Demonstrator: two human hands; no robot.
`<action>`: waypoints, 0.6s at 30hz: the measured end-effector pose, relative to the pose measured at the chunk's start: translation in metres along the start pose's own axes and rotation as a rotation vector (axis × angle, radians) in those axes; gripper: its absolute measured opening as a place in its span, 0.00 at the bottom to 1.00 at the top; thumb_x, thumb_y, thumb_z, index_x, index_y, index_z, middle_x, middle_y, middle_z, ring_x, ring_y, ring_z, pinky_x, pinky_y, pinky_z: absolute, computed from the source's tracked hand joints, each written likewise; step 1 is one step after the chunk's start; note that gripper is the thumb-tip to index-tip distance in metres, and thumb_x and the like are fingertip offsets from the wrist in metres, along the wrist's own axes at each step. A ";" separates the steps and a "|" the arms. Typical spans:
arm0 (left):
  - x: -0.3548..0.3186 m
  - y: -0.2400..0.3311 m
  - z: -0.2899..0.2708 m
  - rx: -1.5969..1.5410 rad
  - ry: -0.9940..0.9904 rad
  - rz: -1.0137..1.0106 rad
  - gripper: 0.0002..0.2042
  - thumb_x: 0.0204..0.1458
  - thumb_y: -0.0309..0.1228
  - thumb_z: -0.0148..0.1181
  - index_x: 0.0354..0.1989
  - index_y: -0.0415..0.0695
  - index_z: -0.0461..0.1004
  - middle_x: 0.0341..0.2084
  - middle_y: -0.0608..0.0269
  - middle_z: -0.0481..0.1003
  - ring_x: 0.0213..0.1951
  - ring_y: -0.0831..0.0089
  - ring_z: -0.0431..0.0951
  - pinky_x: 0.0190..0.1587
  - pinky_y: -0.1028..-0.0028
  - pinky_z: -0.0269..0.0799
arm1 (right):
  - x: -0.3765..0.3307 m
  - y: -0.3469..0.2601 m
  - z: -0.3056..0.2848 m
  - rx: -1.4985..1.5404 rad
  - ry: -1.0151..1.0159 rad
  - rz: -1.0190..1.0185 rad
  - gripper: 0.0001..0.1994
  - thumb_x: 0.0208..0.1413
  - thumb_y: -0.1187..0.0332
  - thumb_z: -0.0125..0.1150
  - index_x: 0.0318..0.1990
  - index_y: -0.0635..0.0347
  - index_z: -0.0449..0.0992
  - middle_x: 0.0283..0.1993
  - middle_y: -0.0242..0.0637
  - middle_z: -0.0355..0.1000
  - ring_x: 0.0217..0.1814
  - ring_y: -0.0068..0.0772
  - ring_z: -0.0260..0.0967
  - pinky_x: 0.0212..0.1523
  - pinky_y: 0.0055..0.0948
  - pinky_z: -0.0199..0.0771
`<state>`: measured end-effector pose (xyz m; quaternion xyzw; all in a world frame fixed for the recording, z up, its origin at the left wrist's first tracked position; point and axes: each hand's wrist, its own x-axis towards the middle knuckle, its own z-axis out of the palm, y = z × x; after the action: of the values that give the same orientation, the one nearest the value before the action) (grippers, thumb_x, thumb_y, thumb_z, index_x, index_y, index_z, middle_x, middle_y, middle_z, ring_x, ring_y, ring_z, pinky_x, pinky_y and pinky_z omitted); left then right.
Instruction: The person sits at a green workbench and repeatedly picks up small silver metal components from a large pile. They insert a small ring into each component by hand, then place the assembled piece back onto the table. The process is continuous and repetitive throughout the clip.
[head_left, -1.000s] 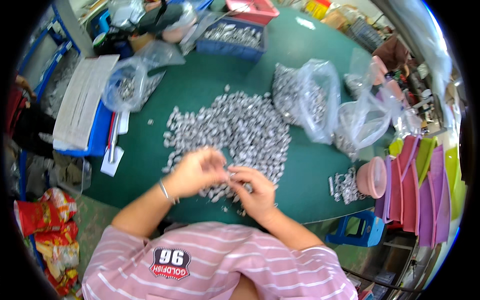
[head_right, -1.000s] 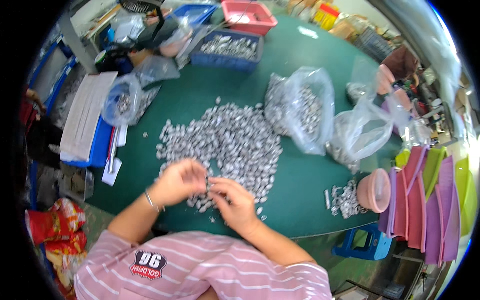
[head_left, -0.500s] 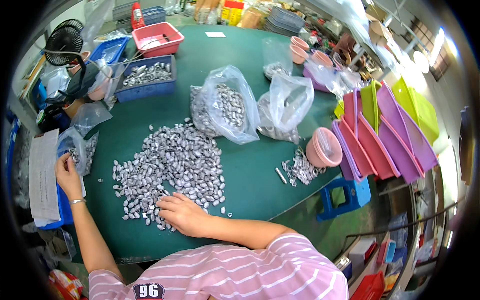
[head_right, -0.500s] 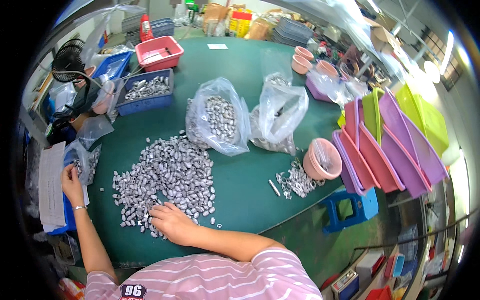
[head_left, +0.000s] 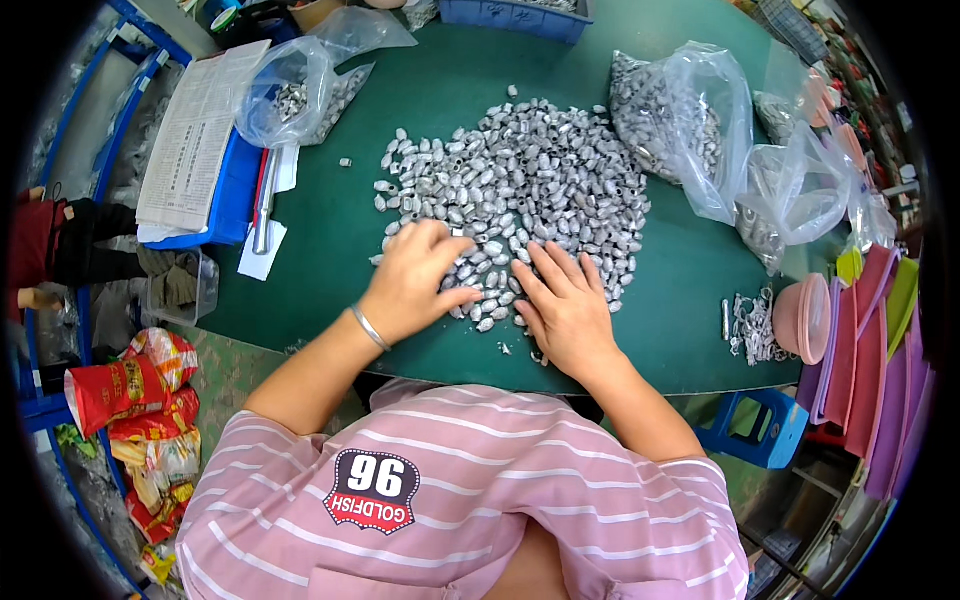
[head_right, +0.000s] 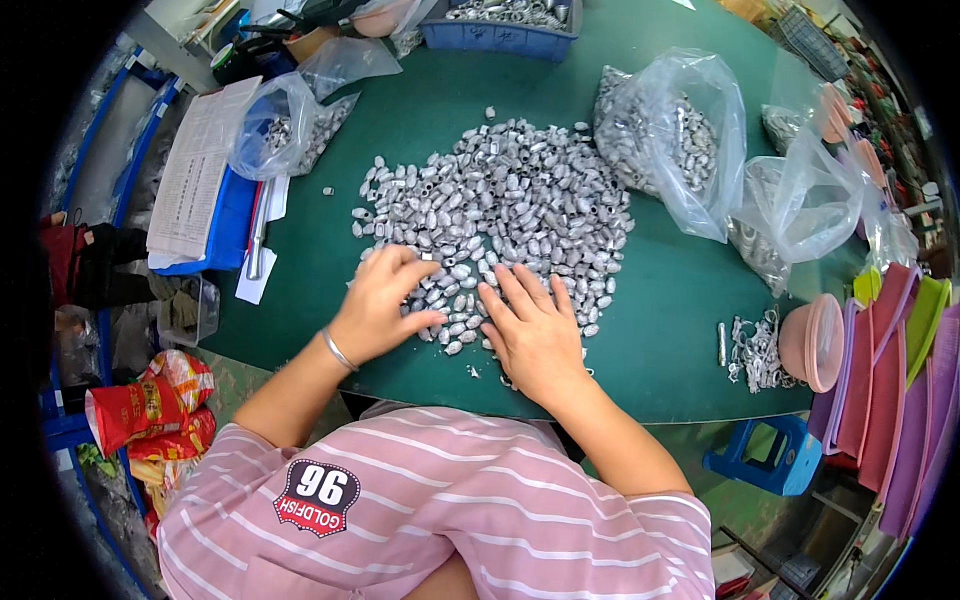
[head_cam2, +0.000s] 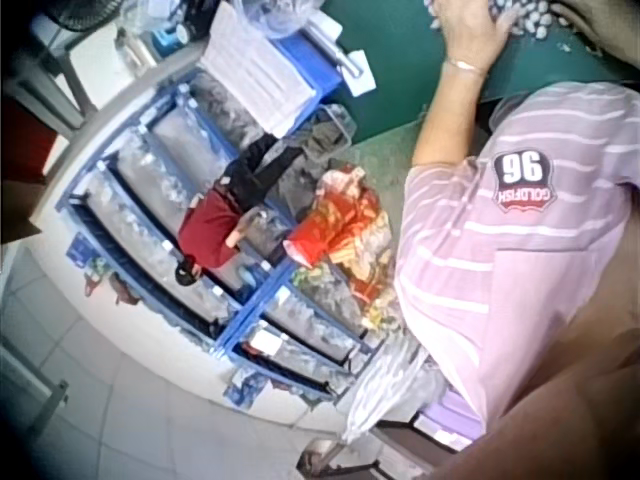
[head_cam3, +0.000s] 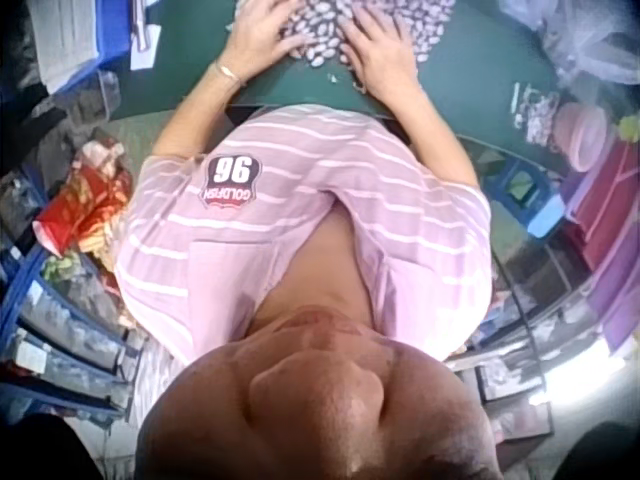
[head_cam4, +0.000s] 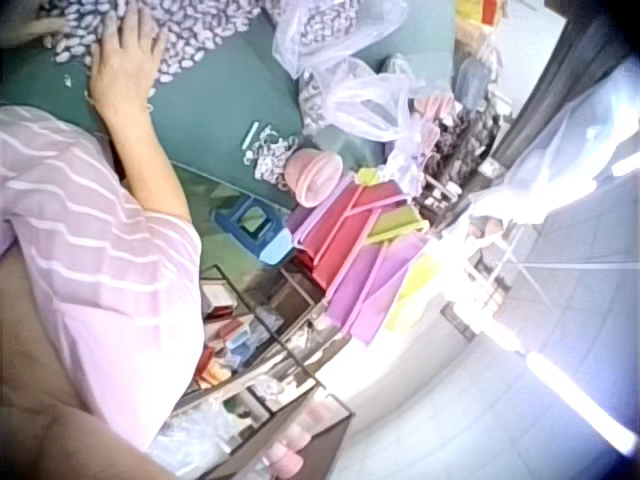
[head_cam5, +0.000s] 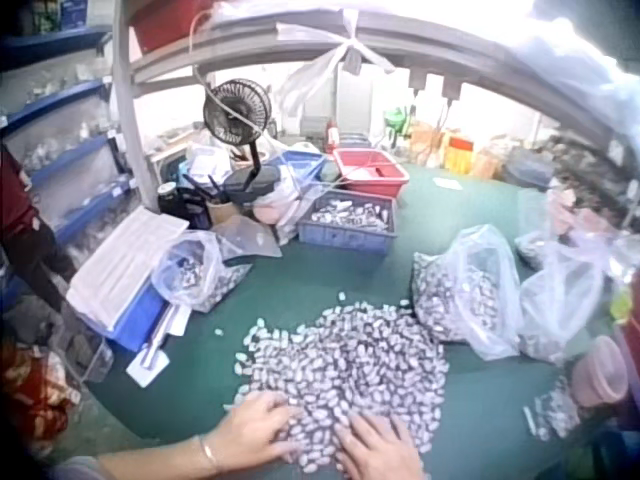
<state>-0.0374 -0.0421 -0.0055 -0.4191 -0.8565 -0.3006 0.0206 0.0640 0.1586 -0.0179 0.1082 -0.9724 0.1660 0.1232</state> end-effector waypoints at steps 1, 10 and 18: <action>-0.005 0.004 0.008 -0.030 0.032 0.004 0.19 0.33 0.33 0.69 0.37 0.42 0.74 0.32 0.58 0.67 0.38 0.62 0.67 0.41 0.68 0.63 | -0.002 -0.001 -0.002 0.012 -0.015 -0.007 0.18 0.47 0.63 0.60 0.48 0.53 0.72 0.56 0.38 0.64 0.59 0.41 0.59 0.58 0.51 0.53; -0.007 0.008 0.020 -0.291 0.148 0.060 0.06 0.39 0.18 0.61 0.27 0.39 0.73 0.25 0.58 0.72 0.31 0.62 0.72 0.35 0.69 0.68 | 0.055 0.009 -0.001 0.164 0.258 -0.158 0.06 0.42 0.74 0.58 0.31 0.58 0.73 0.35 0.34 0.69 0.40 0.38 0.65 0.41 0.37 0.60; 0.028 -0.019 0.017 0.038 0.205 -0.110 0.10 0.38 0.22 0.63 0.32 0.39 0.72 0.30 0.57 0.67 0.35 0.59 0.69 0.38 0.67 0.67 | 0.105 0.007 0.027 0.065 0.123 -0.184 0.05 0.36 0.73 0.58 0.25 0.56 0.74 0.30 0.31 0.65 0.38 0.35 0.63 0.36 0.35 0.61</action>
<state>-0.0654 -0.0218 -0.0208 -0.3381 -0.8772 -0.3262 0.0993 -0.0424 0.1378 -0.0161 0.1905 -0.9430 0.1918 0.1940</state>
